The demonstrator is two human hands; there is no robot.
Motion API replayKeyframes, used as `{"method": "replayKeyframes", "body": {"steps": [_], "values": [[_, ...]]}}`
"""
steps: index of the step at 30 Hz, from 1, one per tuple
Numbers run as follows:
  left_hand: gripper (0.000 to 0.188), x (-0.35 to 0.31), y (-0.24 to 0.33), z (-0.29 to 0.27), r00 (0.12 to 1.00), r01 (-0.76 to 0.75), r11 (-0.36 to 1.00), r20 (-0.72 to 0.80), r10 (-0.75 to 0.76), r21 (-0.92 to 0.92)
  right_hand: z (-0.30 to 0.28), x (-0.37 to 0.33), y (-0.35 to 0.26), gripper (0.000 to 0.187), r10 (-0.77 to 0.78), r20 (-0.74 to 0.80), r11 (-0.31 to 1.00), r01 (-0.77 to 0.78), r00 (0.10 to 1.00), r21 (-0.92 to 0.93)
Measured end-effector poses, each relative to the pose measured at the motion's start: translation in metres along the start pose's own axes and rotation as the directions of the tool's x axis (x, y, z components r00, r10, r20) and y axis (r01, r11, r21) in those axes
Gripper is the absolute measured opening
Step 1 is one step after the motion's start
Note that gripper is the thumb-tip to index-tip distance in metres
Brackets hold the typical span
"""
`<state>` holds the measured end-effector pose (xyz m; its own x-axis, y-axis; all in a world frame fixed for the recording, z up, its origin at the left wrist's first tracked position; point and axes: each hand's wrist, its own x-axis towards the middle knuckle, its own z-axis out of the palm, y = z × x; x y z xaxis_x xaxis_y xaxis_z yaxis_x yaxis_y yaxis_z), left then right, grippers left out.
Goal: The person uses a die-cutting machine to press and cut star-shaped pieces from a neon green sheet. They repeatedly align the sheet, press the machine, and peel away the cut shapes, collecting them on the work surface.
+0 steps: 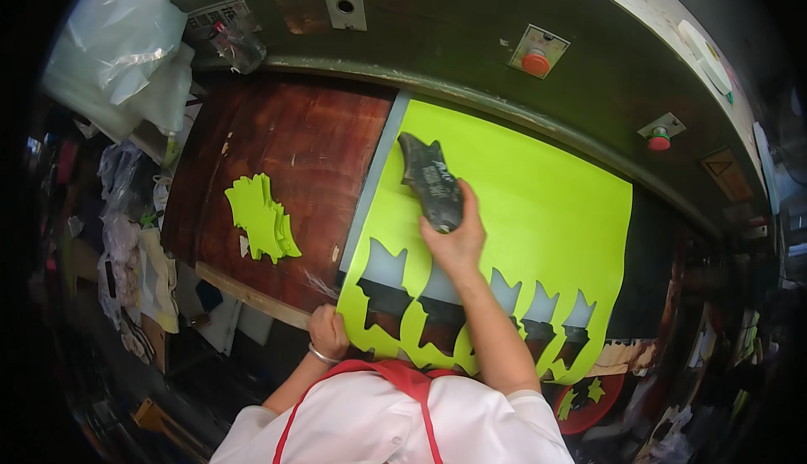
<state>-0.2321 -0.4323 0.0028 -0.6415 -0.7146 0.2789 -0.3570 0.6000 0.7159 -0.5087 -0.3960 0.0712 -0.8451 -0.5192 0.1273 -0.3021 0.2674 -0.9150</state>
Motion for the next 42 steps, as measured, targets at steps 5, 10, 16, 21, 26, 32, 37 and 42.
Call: {"method": "replayKeyframes", "body": {"steps": [5, 10, 16, 21, 26, 32, 37, 42], "values": [[0.019, -0.006, -0.013, 0.003, 0.988, -0.141, 0.986, -0.074, 0.135, -0.085, 0.058, -0.029, 0.016, 0.076, -0.321, -0.05, 0.832, 0.257, 0.946, -0.491], [0.023, -0.002, -0.013, 0.001, 0.989, -0.143, 0.98, -0.066, 0.135, -0.136, 0.055, -0.032, 0.023, 0.073, -0.338, -0.072, 0.82, 0.256, 0.938, -0.512], [0.019, 0.028, -0.002, -0.002, 0.989, -0.126, 0.988, -0.085, 0.118, -0.092, 0.049, -0.006, 0.006, 0.075, -0.31, -0.073, 0.798, 0.218, 0.948, -0.561], [0.016, 0.078, 0.007, 0.022, 0.998, -0.031, 0.999, -0.051, 0.029, -0.04, 0.013, 0.045, 0.032, 0.086, -0.223, 0.102, 0.9, 0.245, 0.969, -0.359], [0.016, 0.128, 0.012, 0.037, 0.997, -0.01, 1.0, -0.077, 0.009, -0.014, -0.138, 0.111, 0.025, 0.074, -0.123, -0.561, 0.951, -0.064, 0.818, -0.302], [0.022, 0.195, 0.017, 0.062, 0.999, 0.045, 0.999, -0.024, -0.045, 0.0, -0.244, 0.212, 0.024, 0.089, -0.337, -0.653, 0.78, -0.187, 0.678, -0.597], [0.019, 0.253, 0.006, 0.079, 0.996, 0.078, 0.99, 0.027, -0.081, 0.119, -0.221, 0.212, 0.038, 0.096, -0.435, -0.631, 0.792, -0.061, 0.643, -0.608], [0.021, 0.269, 0.003, 0.079, 0.998, 0.008, 0.995, -0.058, -0.002, 0.103, -0.251, 0.172, 0.064, 0.09, -0.365, -0.47, 0.68, -0.115, 0.804, -0.724]]}}
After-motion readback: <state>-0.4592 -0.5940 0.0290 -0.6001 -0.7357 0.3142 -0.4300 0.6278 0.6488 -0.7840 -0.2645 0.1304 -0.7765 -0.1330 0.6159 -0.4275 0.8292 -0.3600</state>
